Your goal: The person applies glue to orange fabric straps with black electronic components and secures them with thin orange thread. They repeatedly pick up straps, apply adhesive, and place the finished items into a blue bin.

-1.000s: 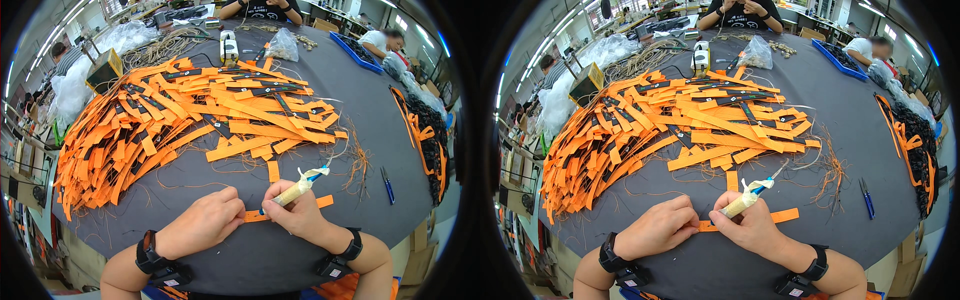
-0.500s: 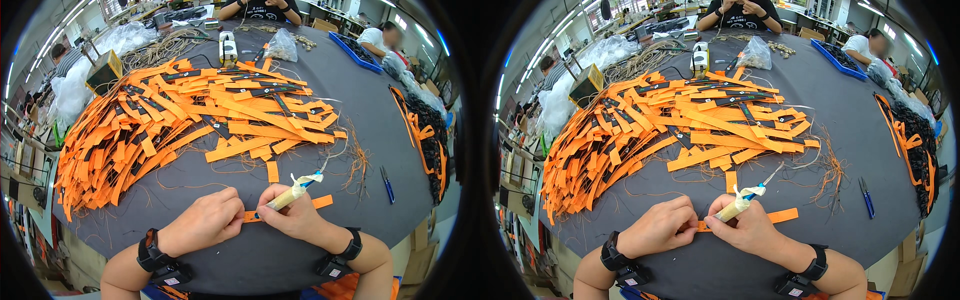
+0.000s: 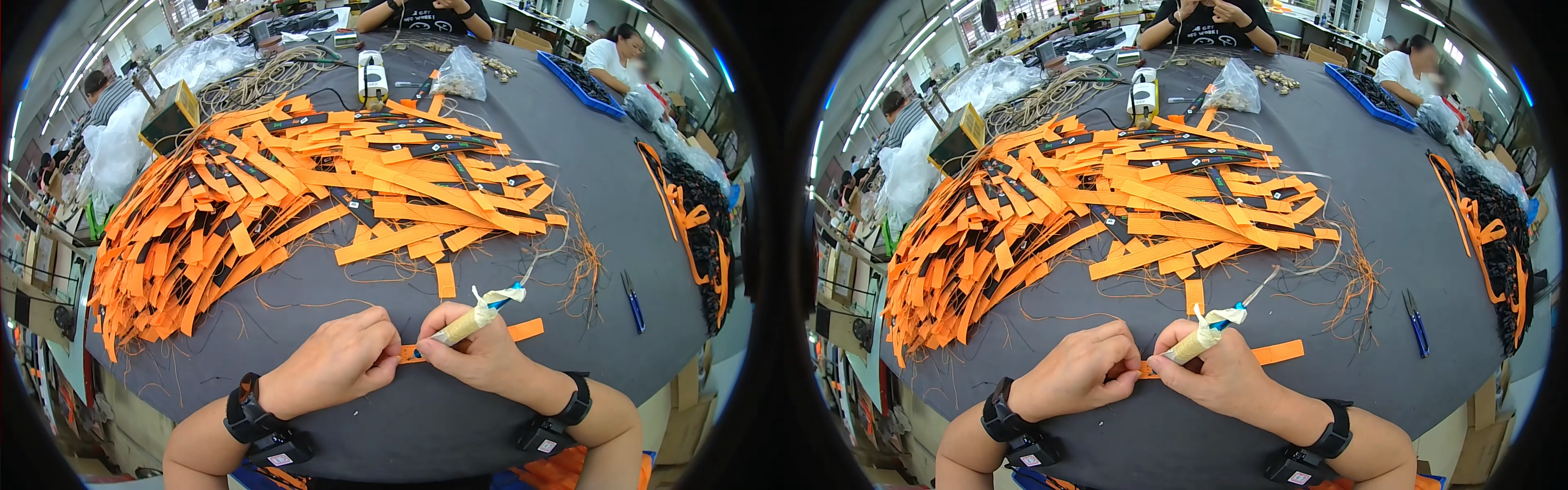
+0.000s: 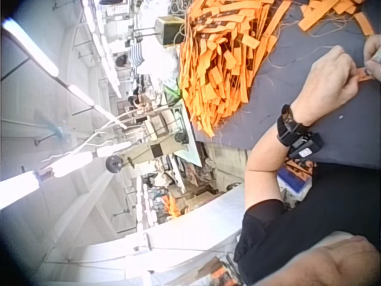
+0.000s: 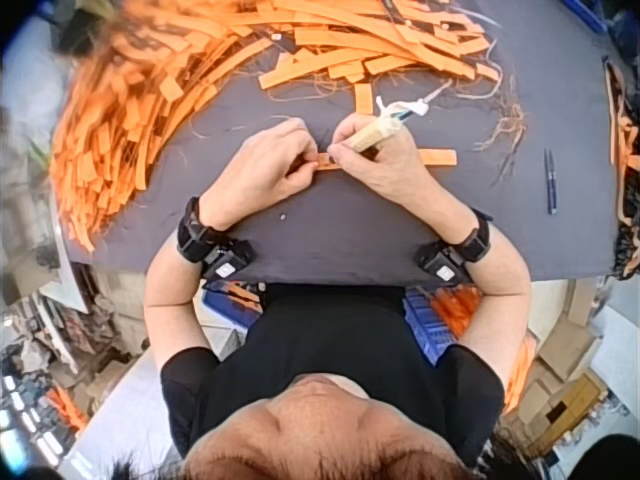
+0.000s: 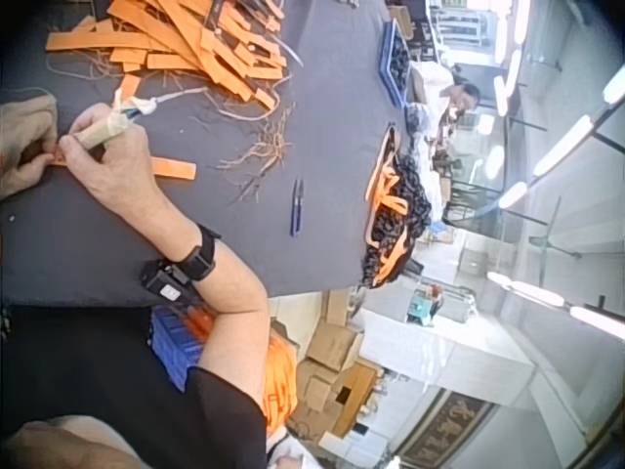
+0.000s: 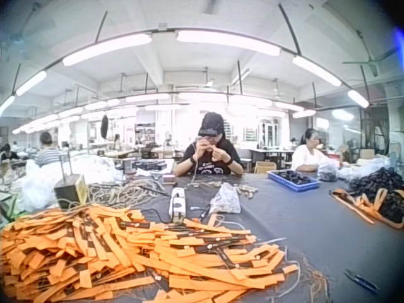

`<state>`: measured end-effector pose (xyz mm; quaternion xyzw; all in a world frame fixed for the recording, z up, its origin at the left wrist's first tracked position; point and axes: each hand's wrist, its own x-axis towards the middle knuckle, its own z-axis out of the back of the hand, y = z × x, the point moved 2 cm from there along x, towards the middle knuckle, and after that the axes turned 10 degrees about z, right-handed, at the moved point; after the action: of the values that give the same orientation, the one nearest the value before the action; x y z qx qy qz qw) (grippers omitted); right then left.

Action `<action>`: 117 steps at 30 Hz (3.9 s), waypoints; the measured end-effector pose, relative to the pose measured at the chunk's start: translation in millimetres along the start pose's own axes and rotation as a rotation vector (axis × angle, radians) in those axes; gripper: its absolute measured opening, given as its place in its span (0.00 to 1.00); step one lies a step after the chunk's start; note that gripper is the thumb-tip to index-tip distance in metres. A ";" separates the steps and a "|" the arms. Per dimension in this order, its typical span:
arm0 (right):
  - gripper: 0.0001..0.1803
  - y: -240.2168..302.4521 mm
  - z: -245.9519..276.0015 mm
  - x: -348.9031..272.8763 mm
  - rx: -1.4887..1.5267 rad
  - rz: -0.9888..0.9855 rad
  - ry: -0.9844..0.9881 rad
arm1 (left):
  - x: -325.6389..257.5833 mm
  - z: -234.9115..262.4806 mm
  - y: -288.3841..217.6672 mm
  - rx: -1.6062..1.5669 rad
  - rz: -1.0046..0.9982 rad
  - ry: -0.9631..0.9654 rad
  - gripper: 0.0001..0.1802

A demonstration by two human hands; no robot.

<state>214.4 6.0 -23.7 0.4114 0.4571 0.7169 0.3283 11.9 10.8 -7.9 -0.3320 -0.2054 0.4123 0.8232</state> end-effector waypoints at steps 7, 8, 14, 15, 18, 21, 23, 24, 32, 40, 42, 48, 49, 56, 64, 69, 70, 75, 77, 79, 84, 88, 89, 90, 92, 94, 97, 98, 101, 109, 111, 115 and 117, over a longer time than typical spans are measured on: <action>0.07 0.4 0.4 0.3 -0.029 0.001 0.022 | -0.9 3.7 -2.2 -0.028 0.054 -0.009 0.07; 0.07 -0.9 0.3 -0.2 0.024 -0.021 0.003 | -1.5 4.3 -2.2 -0.050 0.072 -0.018 0.07; 0.06 0.2 3.8 -3.9 0.338 -0.219 -0.163 | -3.9 38.9 21.7 0.291 0.158 -0.428 0.08; 0.06 3.9 5.0 -2.1 0.358 -0.239 -0.181 | -3.8 43.3 25.1 0.337 0.184 -0.492 0.09; 0.05 5.1 8.2 -2.1 0.398 -0.249 -0.207 | -3.3 35.9 -0.7 0.388 0.118 -0.446 0.13; 0.05 6.7 6.4 -3.1 0.401 -0.217 -0.215 | -11.1 17.8 -19.5 0.325 0.136 -0.128 0.18; 0.06 5.9 5.7 -3.8 0.372 -0.183 -0.211 | -10.4 8.9 -16.7 0.292 0.146 -0.080 0.15; 0.06 3.5 6.8 -4.9 0.350 -0.156 -0.202 | -8.9 6.7 -17.0 0.278 0.142 -0.084 0.14; 0.05 7.4 5.8 -1.9 0.251 -0.010 -0.290 | -5.7 -5.0 -10.6 0.408 -0.085 -0.205 0.07; 0.07 8.0 1.8 -4.6 0.324 -0.210 -0.207 | -12.7 11.6 -18.4 0.223 -0.040 -0.045 0.06; 0.07 7.2 1.5 -4.8 0.307 -0.241 -0.200 | -11.4 14.7 -12.7 0.190 -0.008 -0.005 0.06; 0.06 4.1 3.1 -5.6 0.282 -0.262 -0.159 | -7.9 14.6 -17.0 0.096 0.023 -0.012 0.11; 0.06 3.4 3.7 -5.9 0.279 -0.274 -0.143 | -7.0 13.9 -18.1 0.092 -0.004 -0.018 0.12; 0.05 3.0 1.8 -7.2 0.255 -0.243 -0.104 | -6.0 4.3 -12.5 0.142 -0.019 0.014 0.09; 0.06 -0.6 -2.2 -6.7 0.251 -0.183 -0.147 | -8.9 4.7 -11.3 0.187 0.020 0.043 0.07; 0.07 -0.4 -2.3 -6.3 0.201 -0.159 -0.117 | -5.0 9.5 -8.7 0.061 0.069 0.032 0.06; 0.07 -0.9 -2.3 -6.4 0.196 -0.153 -0.111 | -4.4 10.4 -8.3 0.031 0.090 0.030 0.06; 0.07 -2.1 -2.6 -6.8 0.159 -0.112 -0.080 | -3.3 8.8 -1.8 -0.021 0.119 0.033 0.06; 0.07 -1.4 -2.3 -6.1 0.118 -0.085 -0.059 | -3.2 8.2 -0.7 -0.038 0.117 0.028 0.06; 0.07 1.4 -2.3 -5.2 0.073 -0.056 -0.038 | -3.4 8.2 -0.6 -0.050 0.116 0.025 0.06; 0.08 2.2 -3.2 -4.2 0.003 0.007 -0.015 | -3.5 8.5 -0.6 -0.064 0.126 0.023 0.06; 0.08 3.8 -2.6 -3.6 -0.043 0.023 0.006 | -2.8 10.3 -4.3 -0.072 0.174 0.052 0.07; 0.08 3.5 -2.7 -3.6 -0.046 0.022 0.008 | -2.8 10.3 -4.3 -0.074 0.176 0.054 0.07; 0.08 3.1 -2.9 -3.6 -0.049 0.021 0.010 | -3.0 10.3 -4.2 -0.075 0.180 0.056 0.07; 0.07 3.8 -2.3 -3.5 -0.050 -0.033 0.028 | -2.7 10.4 -4.3 -0.081 0.184 0.059 0.07; 0.05 9.0 -1.1 -3.1 -0.045 -0.139 0.062 | -2.8 10.7 -4.3 -0.088 0.186 0.060 0.07; 0.05 11.1 -1.7 -3.1 -0.051 -0.147 0.057 | -3.7 8.7 -0.2 -0.101 0.137 0.026 0.06; 0.05 11.4 -1.8 -3.2 -0.058 -0.142 0.058 | -4.2 8.9 -0.3 -0.102 0.135 0.025 0.06; 0.06 8.1 -3.0 -2.7 -0.062 -0.077 0.043 | -5.0 10.0 -0.7 -0.110 0.150 0.020 0.06; 0.06 -1.6 -3.9 -5.2 0.129 -0.126 -0.110 | -4.3 21.1 10.2 0.073 0.209 -0.225 0.06; 0.06 -1.0 -4.7 -4.4 0.146 -0.137 -0.115 | -5.9 20.8 5.9 0.099 0.193 -0.225 0.07; 0.06 -1.0 -5.0 -3.8 0.152 -0.121 -0.113 | -6.2 16.6 -5.9 0.140 0.117 -0.114 0.07; 0.06 -0.6 -4.7 -3.6 0.131 -0.117 -0.101 | -6.1 13.0 -6.5 0.159 0.094 -0.069 0.07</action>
<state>211.9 1.4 -26.5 0.4402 0.5092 0.6435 0.3645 3.9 7.8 5.3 -0.2602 -0.1846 0.4766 0.8192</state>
